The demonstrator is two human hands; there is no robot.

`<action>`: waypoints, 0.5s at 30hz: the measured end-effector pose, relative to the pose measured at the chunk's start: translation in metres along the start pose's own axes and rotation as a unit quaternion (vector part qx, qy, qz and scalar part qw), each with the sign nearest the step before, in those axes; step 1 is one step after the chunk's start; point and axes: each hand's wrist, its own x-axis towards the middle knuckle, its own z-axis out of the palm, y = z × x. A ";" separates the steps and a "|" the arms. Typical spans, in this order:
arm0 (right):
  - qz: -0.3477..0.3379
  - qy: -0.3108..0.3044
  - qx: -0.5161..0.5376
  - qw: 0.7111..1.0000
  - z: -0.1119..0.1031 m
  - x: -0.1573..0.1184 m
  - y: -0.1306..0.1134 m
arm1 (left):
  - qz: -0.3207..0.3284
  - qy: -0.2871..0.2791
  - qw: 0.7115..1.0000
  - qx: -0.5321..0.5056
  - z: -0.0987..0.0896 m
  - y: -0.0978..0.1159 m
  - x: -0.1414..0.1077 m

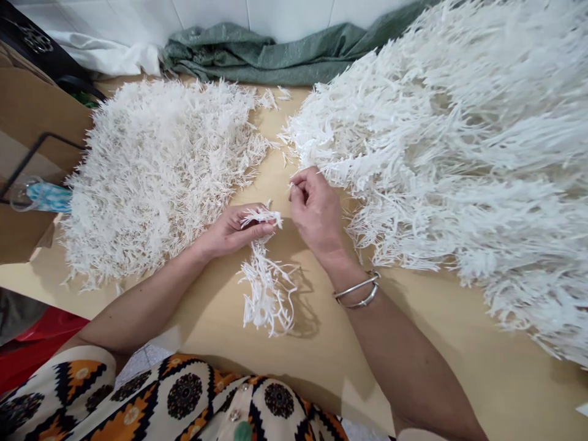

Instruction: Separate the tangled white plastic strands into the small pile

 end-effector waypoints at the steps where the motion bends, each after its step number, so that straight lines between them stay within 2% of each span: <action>1: 0.005 0.001 0.019 1.000 -0.002 0.002 0.003 | -0.010 0.007 1.000 -0.011 0.002 0.001 -0.001; 6: 0.036 -0.059 0.098 0.993 -0.013 0.001 0.003 | -0.038 0.077 0.996 -0.016 0.000 0.002 0.000; 11: 0.001 -0.043 0.125 0.991 -0.027 -0.006 -0.013 | -0.052 0.049 0.997 -0.036 -0.002 0.004 0.002; 15: -0.051 -0.086 0.151 0.984 -0.029 -0.007 -0.024 | -0.057 0.025 0.998 -0.024 -0.001 0.002 0.003</action>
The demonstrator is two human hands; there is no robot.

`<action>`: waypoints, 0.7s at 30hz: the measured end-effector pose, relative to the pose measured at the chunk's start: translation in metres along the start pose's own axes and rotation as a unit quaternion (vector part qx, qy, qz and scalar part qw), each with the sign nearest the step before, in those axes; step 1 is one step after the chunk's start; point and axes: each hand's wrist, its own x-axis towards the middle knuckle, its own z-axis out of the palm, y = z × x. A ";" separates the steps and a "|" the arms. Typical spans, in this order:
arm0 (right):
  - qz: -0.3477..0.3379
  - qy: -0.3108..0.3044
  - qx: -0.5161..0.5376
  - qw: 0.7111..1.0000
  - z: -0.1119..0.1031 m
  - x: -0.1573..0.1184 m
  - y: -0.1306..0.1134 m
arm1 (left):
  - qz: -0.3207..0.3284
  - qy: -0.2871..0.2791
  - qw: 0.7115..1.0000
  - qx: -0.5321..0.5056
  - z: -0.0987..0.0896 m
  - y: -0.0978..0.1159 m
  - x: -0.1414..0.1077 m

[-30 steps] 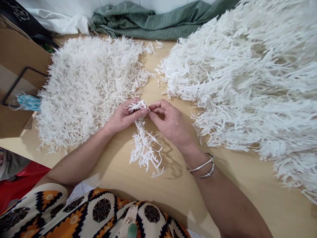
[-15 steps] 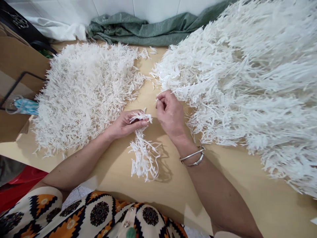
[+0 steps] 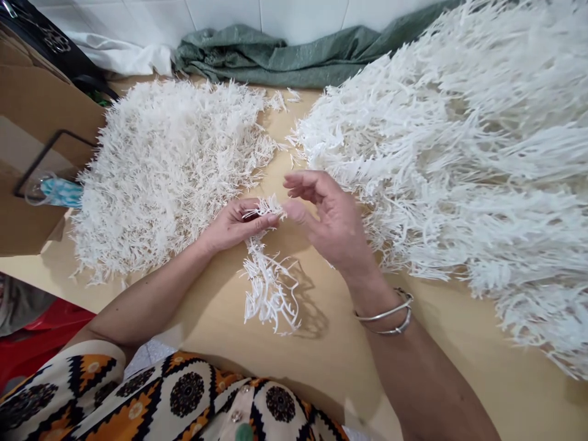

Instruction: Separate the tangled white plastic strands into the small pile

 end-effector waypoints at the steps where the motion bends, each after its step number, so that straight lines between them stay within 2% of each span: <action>1: 0.001 -0.009 -0.014 1.000 0.001 0.000 0.000 | -0.002 -0.003 1.000 -0.002 0.001 -0.001 0.000; 5: 0.043 0.003 -0.037 0.998 0.002 0.002 0.007 | 0.015 0.007 0.999 -0.037 0.002 -0.007 0.002; 9: 0.087 0.006 0.034 0.996 -0.002 0.005 0.016 | 0.048 0.040 0.998 -0.021 0.002 -0.010 0.003; 13: 0.128 -0.024 0.076 0.989 -0.005 0.005 0.018 | 0.061 0.063 0.996 -0.003 0.003 -0.013 0.003; 17: 0.137 -0.047 0.080 0.986 -0.007 0.006 0.018 | 0.041 0.079 0.996 0.000 0.005 -0.014 0.001; 21: 0.122 -0.034 0.035 0.991 -0.013 0.008 0.017 | 0.047 0.104 0.993 0.022 0.008 -0.013 0.002</action>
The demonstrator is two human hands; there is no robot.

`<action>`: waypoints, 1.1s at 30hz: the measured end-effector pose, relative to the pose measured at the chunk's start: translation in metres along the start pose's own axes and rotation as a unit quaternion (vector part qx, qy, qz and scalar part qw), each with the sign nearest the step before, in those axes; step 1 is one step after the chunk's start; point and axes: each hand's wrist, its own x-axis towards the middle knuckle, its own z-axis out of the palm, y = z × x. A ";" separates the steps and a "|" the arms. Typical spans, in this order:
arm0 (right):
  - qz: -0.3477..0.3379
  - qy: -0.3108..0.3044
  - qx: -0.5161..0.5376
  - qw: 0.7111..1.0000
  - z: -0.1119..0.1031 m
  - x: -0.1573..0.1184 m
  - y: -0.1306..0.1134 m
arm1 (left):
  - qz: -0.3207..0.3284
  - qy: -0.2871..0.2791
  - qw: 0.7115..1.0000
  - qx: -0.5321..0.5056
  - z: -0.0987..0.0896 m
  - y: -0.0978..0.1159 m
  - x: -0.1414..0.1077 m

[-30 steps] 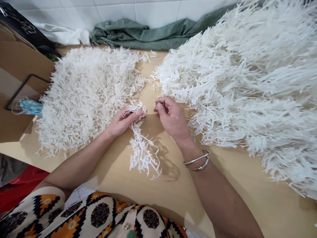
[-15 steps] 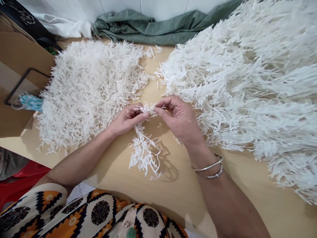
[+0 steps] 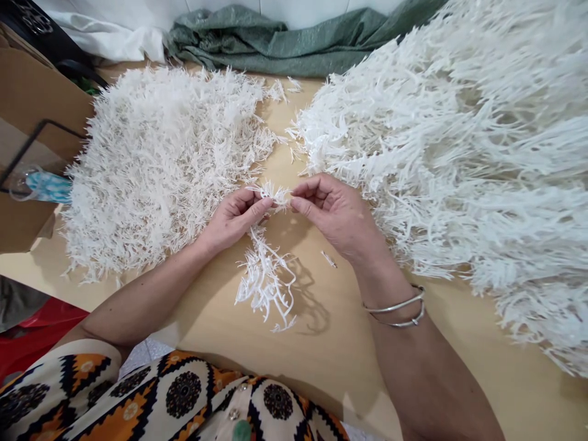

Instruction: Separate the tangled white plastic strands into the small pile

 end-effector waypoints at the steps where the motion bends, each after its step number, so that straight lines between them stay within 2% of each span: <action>1: -0.003 0.003 -0.013 1.000 -0.002 0.000 -0.001 | 0.006 0.005 1.000 0.010 0.001 0.000 0.000; 5: -0.010 -0.014 -0.052 0.999 -0.005 -0.001 -0.003 | 0.024 0.012 0.999 0.029 0.002 0.001 0.000; 8: -0.046 -0.007 -0.116 0.992 -0.002 -0.004 -0.002 | 0.036 -0.011 0.998 0.047 0.001 0.001 -0.002; 12: -0.117 0.047 -0.238 0.963 0.007 -0.004 0.006 | 0.041 -0.042 0.995 0.079 -0.003 0.003 -0.005; 15: -0.118 0.111 -0.285 0.945 0.008 0.000 0.015 | 0.041 -0.057 0.995 0.069 -0.005 0.005 -0.006; 17: -0.101 0.123 -0.274 0.948 0.006 0.002 0.018 | 0.039 -0.057 0.995 0.065 -0.005 0.007 -0.005; 22: -0.058 0.025 -0.140 0.988 -0.005 0.002 0.011 | 0.025 -0.048 0.997 0.064 -0.005 0.008 -0.002; 25: -0.070 -0.031 -0.127 0.989 -0.011 0.000 0.002 | 0.050 -0.047 0.994 0.087 -0.005 0.006 0.000; 28: -0.039 -0.079 -0.115 0.989 -0.011 -0.002 -0.001 | 0.105 -0.049 0.987 0.108 -0.006 0.005 0.002; 30: -0.026 -0.080 -0.098 0.992 -0.007 -0.002 0.001 | 0.128 -0.053 0.983 0.119 -0.007 0.003 0.002; 33: -0.041 -0.050 -0.069 0.996 0.002 -0.002 0.006 | 0.148 -0.069 0.978 0.128 -0.007 0.001 0.003</action>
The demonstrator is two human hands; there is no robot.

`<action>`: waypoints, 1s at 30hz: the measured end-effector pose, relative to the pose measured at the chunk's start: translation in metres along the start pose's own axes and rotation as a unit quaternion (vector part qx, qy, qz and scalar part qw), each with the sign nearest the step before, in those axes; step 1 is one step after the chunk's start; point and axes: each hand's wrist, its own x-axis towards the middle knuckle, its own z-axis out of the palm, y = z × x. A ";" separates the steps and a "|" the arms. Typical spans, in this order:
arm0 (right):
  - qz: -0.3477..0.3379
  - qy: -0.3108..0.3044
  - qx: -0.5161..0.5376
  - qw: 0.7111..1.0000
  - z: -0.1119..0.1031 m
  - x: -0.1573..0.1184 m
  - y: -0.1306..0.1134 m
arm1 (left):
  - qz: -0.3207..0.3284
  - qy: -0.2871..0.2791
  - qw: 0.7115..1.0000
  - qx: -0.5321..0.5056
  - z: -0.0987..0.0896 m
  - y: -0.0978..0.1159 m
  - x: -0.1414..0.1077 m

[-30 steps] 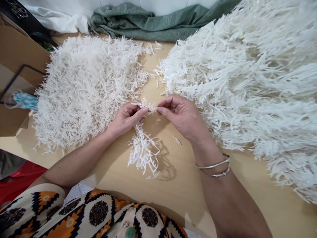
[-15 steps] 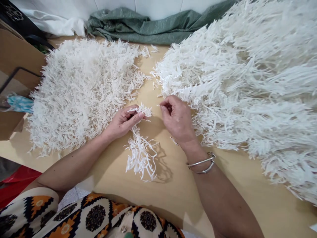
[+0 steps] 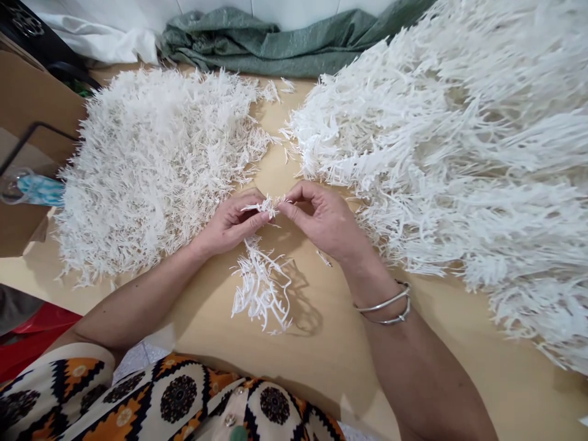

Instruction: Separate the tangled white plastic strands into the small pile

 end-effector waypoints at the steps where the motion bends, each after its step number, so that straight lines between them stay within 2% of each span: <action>1: -0.003 0.015 0.008 1.000 0.004 0.001 0.001 | 0.006 -0.006 1.000 0.000 0.000 0.000 0.000; 9: 0.049 0.113 0.071 0.990 0.029 0.001 0.002 | 0.008 0.004 1.000 -0.006 -0.005 0.006 0.003; 13: 0.055 0.189 0.093 0.976 0.021 0.004 0.005 | 0.051 -0.058 0.996 -0.037 -0.002 0.016 0.002; 15: 0.057 0.168 0.091 0.980 0.010 0.005 0.007 | 0.035 -0.080 0.994 -0.059 0.001 0.018 0.001; 19: 0.034 0.019 0.065 0.997 -0.013 0.003 0.003 | -0.082 -0.057 0.986 -0.134 0.005 0.015 -0.002; 22: -0.001 -0.048 0.035 0.998 -0.021 0.000 -0.005 | -0.129 -0.058 0.977 -0.158 0.006 0.011 -0.003; 25: 0.013 -0.066 0.018 0.998 -0.017 -0.002 -0.009 | -0.143 -0.060 0.972 -0.174 0.007 0.008 -0.003; 30: 0.018 -0.023 0.035 0.999 0.000 -0.003 -0.007 | -0.136 -0.051 0.971 -0.191 0.010 0.008 -0.003</action>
